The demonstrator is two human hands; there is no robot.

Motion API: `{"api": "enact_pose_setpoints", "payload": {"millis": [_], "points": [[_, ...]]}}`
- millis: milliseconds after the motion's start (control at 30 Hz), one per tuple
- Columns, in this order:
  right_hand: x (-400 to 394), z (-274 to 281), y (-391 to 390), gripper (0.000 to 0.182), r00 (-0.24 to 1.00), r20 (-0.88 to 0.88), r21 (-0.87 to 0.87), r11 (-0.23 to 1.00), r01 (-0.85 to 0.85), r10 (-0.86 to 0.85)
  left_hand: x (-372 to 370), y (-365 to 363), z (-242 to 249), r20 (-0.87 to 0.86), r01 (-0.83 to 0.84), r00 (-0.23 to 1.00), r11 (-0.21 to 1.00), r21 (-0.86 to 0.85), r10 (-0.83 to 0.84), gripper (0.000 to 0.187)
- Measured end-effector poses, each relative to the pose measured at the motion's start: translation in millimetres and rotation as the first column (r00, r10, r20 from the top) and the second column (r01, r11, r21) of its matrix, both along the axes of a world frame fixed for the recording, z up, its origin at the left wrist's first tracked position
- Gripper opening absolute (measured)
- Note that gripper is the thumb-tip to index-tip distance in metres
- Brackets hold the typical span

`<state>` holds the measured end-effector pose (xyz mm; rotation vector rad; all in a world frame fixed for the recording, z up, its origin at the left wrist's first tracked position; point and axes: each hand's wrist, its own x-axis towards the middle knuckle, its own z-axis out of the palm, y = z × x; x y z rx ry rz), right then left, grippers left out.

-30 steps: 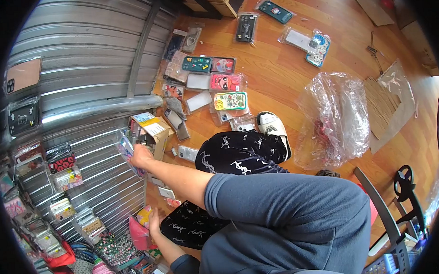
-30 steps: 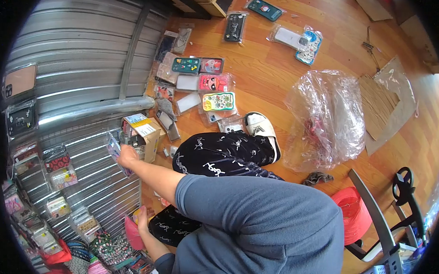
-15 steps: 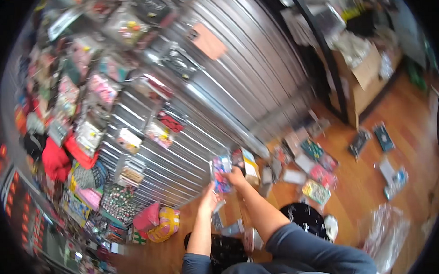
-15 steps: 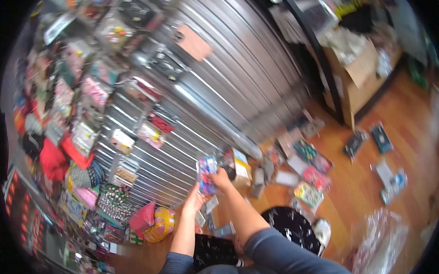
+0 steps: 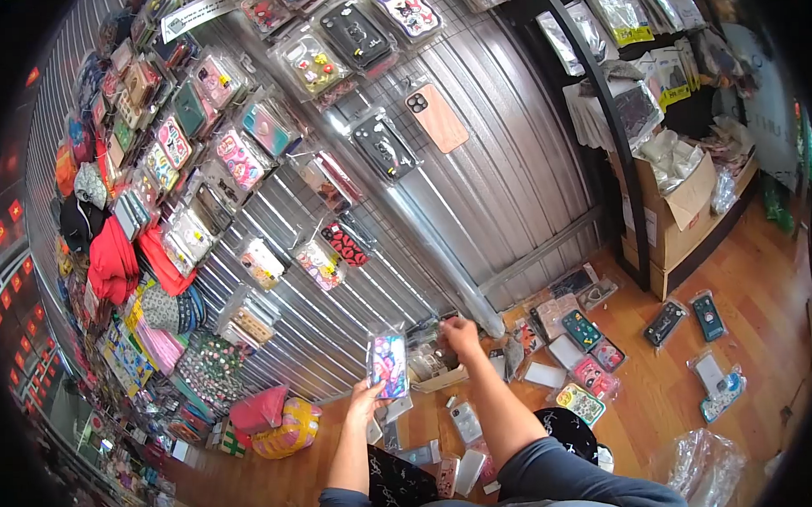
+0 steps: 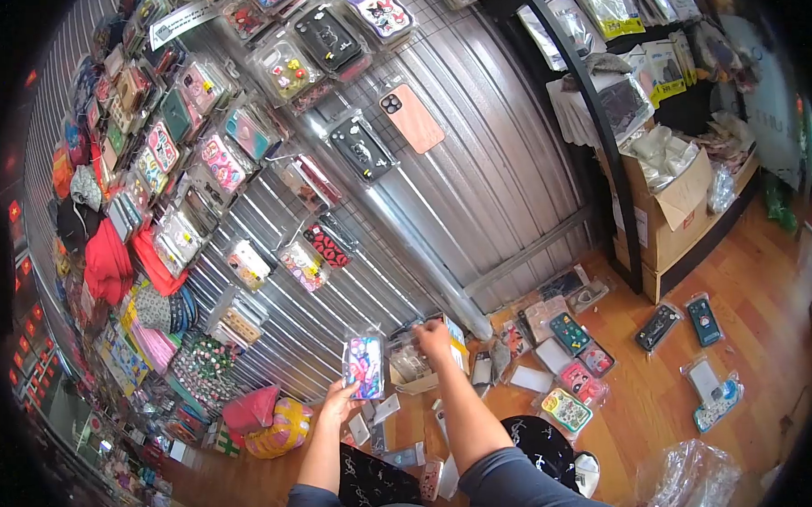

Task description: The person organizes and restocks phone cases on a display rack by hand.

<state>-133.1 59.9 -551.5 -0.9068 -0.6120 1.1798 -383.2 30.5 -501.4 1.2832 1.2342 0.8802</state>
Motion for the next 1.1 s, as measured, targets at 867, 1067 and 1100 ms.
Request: {"api": "enact_pose_setpoints", "payload": {"millis": [867,1067,1100], "points": [[383.8,-302.7,-134.7,0.078,0.590,0.735,-0.674,-0.271,0.687,-0.335,-142.1,-7.1,-17.3,-0.504,-0.144,0.863,0.942,-0.305,-0.031,0.034],[398.1,-346.0,-118.7,0.080,0.628,0.758,-0.646,-0.324,0.691,-0.174,-147.4,-16.7,-21.5,-0.543,-0.191,0.837,0.966,-0.171,0.069,0.032],[398.4,-351.6,-116.1,0.080,0.628,0.760,-0.643,-0.324,0.694,-0.164,-185.2,-7.9,-25.5,-0.559,-0.204,0.828,0.954,-0.219,0.049,0.031]]}}
